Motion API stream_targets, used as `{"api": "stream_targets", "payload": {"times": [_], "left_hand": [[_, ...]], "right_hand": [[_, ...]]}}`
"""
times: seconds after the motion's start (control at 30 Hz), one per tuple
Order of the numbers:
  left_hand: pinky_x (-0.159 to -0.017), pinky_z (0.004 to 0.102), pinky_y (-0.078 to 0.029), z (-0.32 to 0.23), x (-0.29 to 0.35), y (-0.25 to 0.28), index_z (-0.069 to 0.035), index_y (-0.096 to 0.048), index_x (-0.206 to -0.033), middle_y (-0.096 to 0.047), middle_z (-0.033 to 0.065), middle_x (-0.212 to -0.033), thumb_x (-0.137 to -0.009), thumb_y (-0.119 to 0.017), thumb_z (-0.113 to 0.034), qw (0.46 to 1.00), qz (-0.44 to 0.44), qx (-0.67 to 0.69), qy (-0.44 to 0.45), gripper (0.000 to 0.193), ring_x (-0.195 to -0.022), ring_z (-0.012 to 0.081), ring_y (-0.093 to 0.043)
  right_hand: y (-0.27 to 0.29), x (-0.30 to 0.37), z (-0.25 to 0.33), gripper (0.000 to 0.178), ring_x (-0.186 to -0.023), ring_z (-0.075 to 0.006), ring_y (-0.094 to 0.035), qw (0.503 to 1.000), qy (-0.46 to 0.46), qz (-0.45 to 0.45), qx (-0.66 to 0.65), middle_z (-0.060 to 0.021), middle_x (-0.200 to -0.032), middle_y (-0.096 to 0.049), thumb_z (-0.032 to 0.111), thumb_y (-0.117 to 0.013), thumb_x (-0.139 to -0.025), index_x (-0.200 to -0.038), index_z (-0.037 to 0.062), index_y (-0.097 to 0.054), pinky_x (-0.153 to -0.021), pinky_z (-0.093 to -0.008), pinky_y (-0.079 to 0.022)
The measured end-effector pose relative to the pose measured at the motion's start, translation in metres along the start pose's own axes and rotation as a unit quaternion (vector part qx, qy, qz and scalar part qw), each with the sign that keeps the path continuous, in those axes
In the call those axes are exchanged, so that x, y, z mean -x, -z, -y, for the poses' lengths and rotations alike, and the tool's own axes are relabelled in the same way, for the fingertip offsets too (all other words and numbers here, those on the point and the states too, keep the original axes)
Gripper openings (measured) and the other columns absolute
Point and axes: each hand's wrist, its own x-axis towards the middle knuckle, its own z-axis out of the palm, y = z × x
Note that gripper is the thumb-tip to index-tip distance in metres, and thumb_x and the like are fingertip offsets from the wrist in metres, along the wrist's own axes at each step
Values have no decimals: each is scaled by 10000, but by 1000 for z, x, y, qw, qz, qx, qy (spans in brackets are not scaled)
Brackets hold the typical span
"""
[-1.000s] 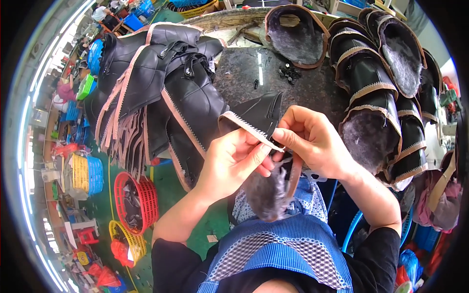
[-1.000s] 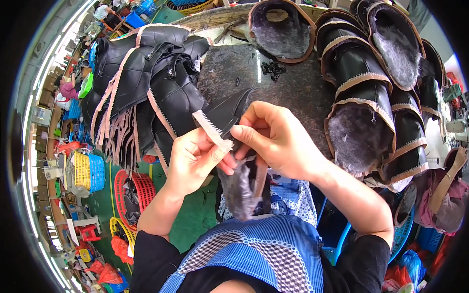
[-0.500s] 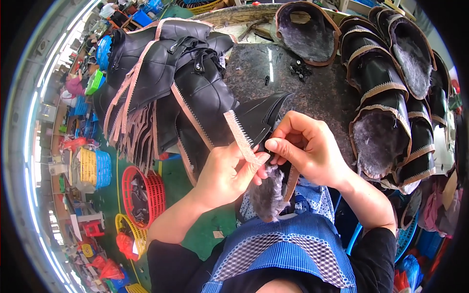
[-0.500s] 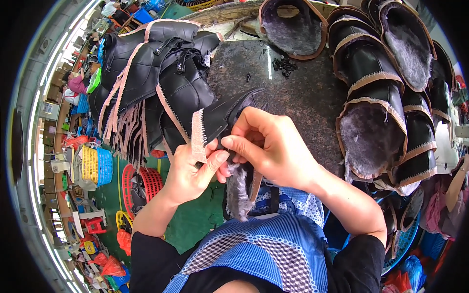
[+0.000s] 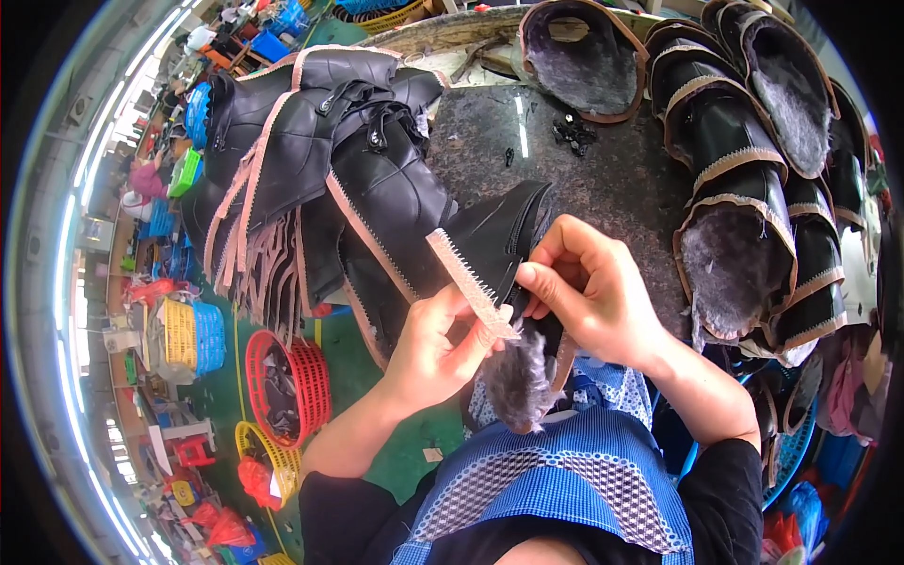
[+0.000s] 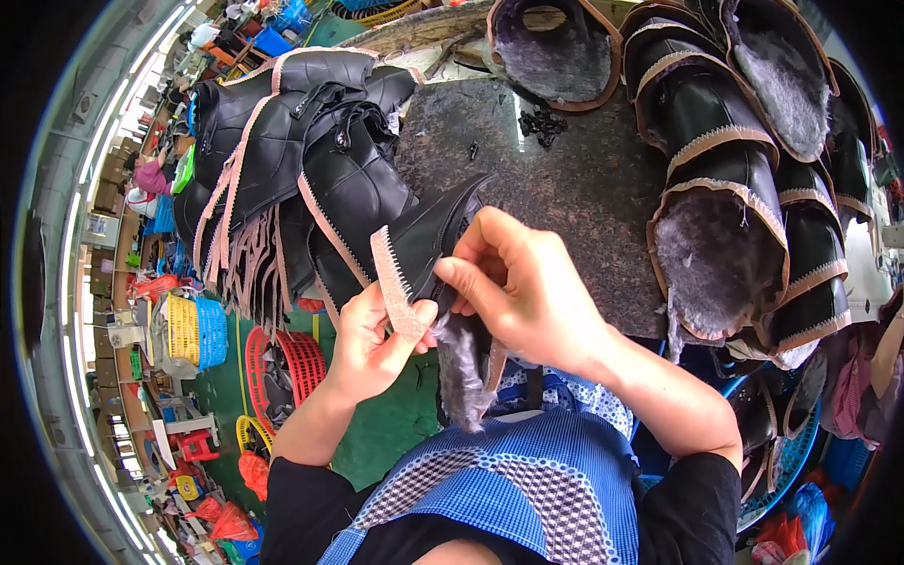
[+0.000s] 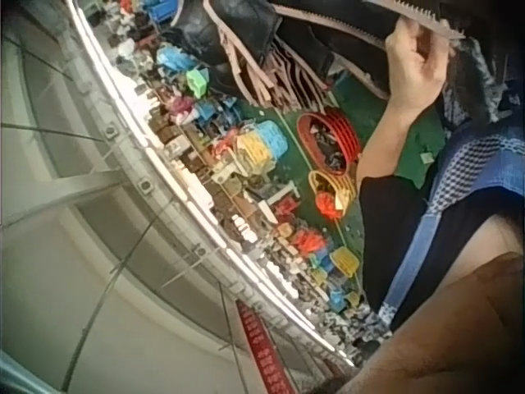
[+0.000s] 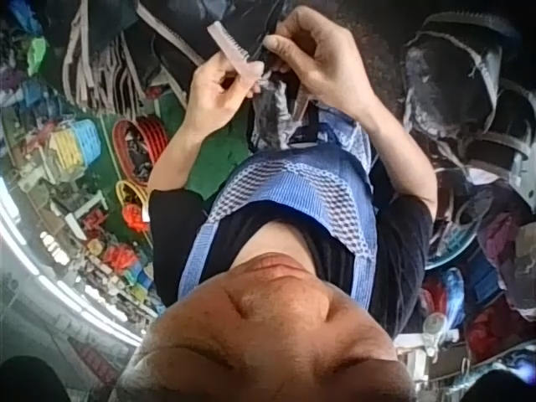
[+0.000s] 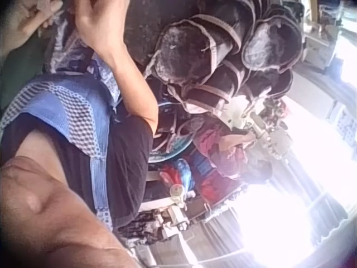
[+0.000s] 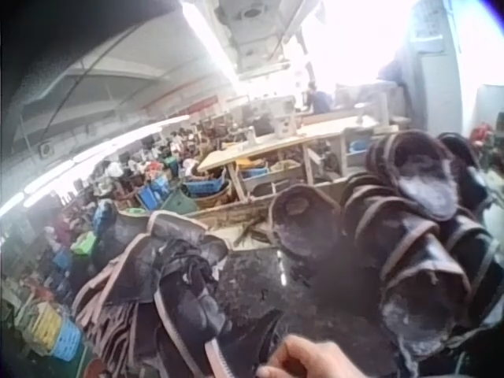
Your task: Assembling shoe upper parts by manually attaching linings and fasteners.
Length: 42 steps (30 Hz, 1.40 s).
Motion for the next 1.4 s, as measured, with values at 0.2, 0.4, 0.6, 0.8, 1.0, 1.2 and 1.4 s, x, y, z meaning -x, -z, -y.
{"api": "stream_targets", "payload": {"times": [0.2, 0.4, 0.6, 0.8, 1.0, 1.2, 1.4], "left_hand": [[-832, 283, -501, 10, -10, -24, 21, -660, -1043, -639, 79, -1053, -891, -696, -30, 990, -54, 109, -65, 164, -960, 154, -632], [-966, 342, -472, 22, 8, -28, 24, -627, -1178, -639, 125, -1186, -917, -632, -12, 966, 200, 152, -57, 263, -1119, 209, -607], [-1012, 386, -472, 22, -3, -8, 55, -549, -1260, -598, 170, -1257, -818, -649, 66, 964, 121, 225, -80, 452, -1161, 251, -597], [-793, 287, -520, -49, -74, 42, 63, -521, -1286, -651, 74, -1058, -842, -680, -65, 997, -61, -6, -51, 489, -887, 142, -634], [-618, 214, -425, -91, -226, 6, 20, -713, -880, -650, -8, -752, -878, -647, -156, 989, 51, -66, -122, 187, -673, 60, -558], [-562, 333, -494, -15, -367, -51, 22, -723, -873, -659, 97, -643, -827, -658, -237, 984, 52, -110, -127, 271, -560, 152, -611], [-699, 454, -525, 1, -427, -93, 52, -663, -738, -638, 278, -763, -777, -688, -315, 953, -29, -162, -253, 369, -729, 410, -647]], "right_hand": [[4, 17, -5, 172, -577, -312, -631, 895, 271, -38, 351, -116, -673, -575, 63, -715, -793, -852, 37, -556, -502, -379, -497], [54, 1, -18, 173, -559, -156, -575, 923, 72, -147, 347, -107, -680, -602, 81, -690, -881, -865, 1, -538, -529, -300, -454], [59, -15, -37, 165, -743, -67, -558, 991, -12, -126, 38, 8, -844, -642, 188, -617, -982, -978, 23, -599, -673, -226, -455], [77, -70, -63, 367, -1096, -359, -571, 853, 206, -249, 409, -149, -1125, -630, 206, -714, -842, -1154, 47, -604, -958, -410, -456], [103, -160, -136, 347, -995, -375, -531, 917, 208, -226, 256, -168, -1118, -589, 131, -688, -749, -1081, 43, -642, -915, -471, -435], [69, -127, -115, 270, -1100, -418, -533, 830, 279, -192, 444, -197, -1138, -597, 5, -654, -774, -1043, -8, -624, -979, -457, -442], [68, -131, -106, 157, -879, -327, -535, 830, 258, -163, 467, -97, -920, -557, 25, -680, -747, -881, 60, -607, -748, -410, -455]]}}
